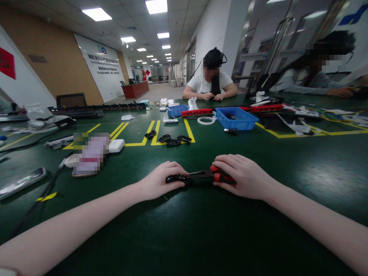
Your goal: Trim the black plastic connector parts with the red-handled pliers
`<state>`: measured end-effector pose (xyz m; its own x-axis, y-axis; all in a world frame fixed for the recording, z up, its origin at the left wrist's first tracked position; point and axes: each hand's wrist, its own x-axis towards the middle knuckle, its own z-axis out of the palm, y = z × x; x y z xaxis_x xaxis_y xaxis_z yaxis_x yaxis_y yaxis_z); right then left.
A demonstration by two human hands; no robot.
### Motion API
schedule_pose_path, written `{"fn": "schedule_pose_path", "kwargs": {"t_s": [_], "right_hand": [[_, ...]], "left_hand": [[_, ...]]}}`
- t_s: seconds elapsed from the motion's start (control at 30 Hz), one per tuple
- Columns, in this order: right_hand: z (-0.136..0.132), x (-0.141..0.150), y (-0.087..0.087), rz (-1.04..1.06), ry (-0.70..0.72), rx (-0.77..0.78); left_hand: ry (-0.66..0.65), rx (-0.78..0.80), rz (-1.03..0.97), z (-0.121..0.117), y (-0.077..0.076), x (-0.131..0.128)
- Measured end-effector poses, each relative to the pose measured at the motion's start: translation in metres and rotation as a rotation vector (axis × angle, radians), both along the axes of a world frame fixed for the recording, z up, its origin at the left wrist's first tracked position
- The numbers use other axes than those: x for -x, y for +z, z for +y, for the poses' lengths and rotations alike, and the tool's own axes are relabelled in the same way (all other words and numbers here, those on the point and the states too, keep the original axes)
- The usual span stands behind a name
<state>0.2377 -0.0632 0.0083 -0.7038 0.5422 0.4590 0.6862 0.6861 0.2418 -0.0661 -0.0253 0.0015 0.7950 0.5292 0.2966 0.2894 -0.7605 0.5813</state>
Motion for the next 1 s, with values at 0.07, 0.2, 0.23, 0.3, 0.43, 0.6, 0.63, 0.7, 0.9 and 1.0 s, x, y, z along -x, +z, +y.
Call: {"fn": "schedule_pose_path", "kwargs": {"t_s": [0.07,0.2,0.23,0.3,0.43,0.6,0.63,0.7,0.9,1.0], "right_hand": [[0.0000,-0.0007,-0.0009,0.007,0.014,-0.020],[-0.0003,-0.0025,-0.0022,0.033,0.023,-0.035],[-0.0004,-0.0028,-0.0022,0.040,0.022,-0.031],[-0.0007,-0.0032,-0.0019,0.055,0.020,-0.015],[-0.0016,-0.0023,-0.0011,0.070,0.012,0.028],[-0.0024,-0.0002,-0.0013,0.097,-0.010,0.078],[-0.0026,0.0002,-0.0013,0.100,-0.016,0.087],[-0.0030,0.0009,-0.0011,0.089,-0.025,0.107],[-0.0051,0.0023,-0.0001,0.049,-0.056,0.111],[-0.0057,0.0025,-0.0003,0.036,-0.066,0.080]], "left_hand": [[0.009,0.024,0.000,0.0009,-0.0008,0.0008],[0.015,0.050,-0.002,0.0024,-0.0018,0.0015],[0.016,0.051,-0.002,0.0026,-0.0018,0.0015],[0.018,0.056,-0.003,0.0028,-0.0016,0.0012],[0.018,0.064,-0.014,0.0021,-0.0007,0.0007],[0.031,0.063,-0.031,0.0013,-0.0008,0.0008],[0.030,0.063,-0.031,0.0015,-0.0011,0.0009],[0.025,0.061,-0.022,0.0022,-0.0016,0.0010],[0.003,0.028,-0.002,0.0018,-0.0012,0.0008],[-0.003,0.011,0.008,0.0007,-0.0008,0.0011]]}}
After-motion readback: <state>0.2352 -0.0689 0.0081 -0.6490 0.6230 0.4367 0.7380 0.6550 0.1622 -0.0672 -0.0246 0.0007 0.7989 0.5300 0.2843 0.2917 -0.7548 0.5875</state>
